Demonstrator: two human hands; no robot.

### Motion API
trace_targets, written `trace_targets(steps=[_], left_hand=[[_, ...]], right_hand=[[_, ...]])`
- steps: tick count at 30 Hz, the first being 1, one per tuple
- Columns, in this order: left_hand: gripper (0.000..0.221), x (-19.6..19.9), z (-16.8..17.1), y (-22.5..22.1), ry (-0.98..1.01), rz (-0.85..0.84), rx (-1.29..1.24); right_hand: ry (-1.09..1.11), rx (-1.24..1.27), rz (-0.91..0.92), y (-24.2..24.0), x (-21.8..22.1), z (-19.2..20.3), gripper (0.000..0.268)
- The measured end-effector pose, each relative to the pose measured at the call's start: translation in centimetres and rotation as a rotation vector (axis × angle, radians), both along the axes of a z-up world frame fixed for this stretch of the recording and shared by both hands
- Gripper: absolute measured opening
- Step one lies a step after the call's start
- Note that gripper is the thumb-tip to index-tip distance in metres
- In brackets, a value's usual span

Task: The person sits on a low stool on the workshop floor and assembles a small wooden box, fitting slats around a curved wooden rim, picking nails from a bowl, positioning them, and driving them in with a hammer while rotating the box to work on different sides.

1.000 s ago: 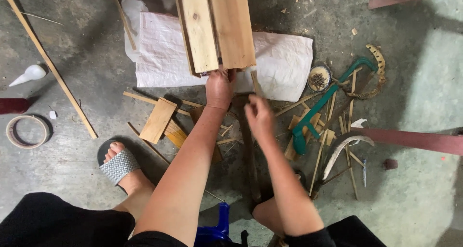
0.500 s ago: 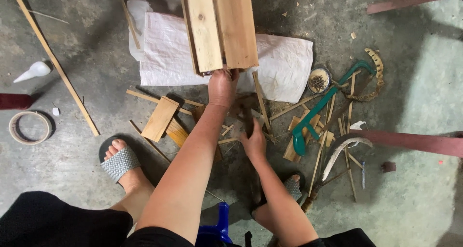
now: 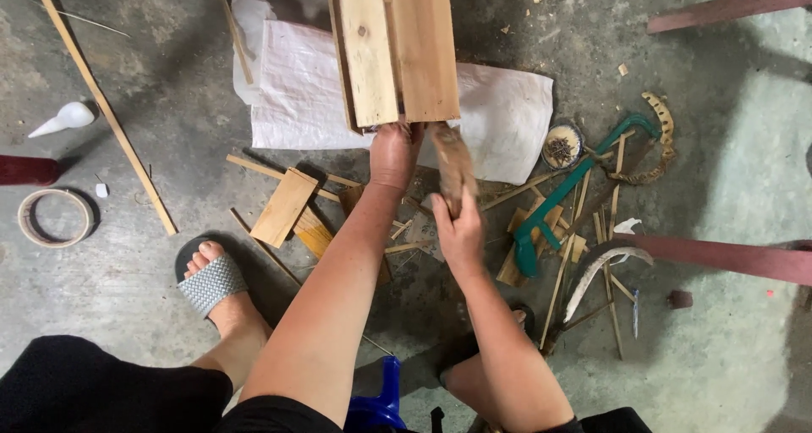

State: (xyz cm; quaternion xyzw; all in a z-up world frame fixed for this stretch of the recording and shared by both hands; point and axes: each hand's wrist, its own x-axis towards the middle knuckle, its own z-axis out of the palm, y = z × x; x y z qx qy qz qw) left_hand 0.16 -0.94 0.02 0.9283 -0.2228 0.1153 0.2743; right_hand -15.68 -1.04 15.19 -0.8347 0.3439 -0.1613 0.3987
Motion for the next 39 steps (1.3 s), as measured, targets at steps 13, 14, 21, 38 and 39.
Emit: trace_targets(steps=[13, 14, 21, 38, 39], left_hand=[[0.033, 0.0, -1.2, 0.0, 0.066, -0.074, -0.089], [0.030, 0.1, -0.2, 0.1, 0.062, -0.061, -0.076], [0.029, 1.3, 1.5, 0.0, 0.051, -0.071, 0.053], [0.029, 1.2, 1.4, 0.0, 0.269, -0.062, -0.044], [0.029, 1.7, 1.4, -0.1, 0.284, -0.062, -0.053]], right_hand=[[-0.058, -0.195, 0.063, -1.9, 1.4, -4.8, 0.045], [-0.072, -0.176, 0.060, -1.5, 1.9, -3.4, 0.045], [-0.080, -0.183, 0.071, -1.0, 2.1, -2.1, 0.044], [-0.051, -0.135, 0.035, 0.3, 3.5, 0.8, 0.026], [-0.061, -0.167, 0.021, 0.2, 3.7, 0.4, 0.029]])
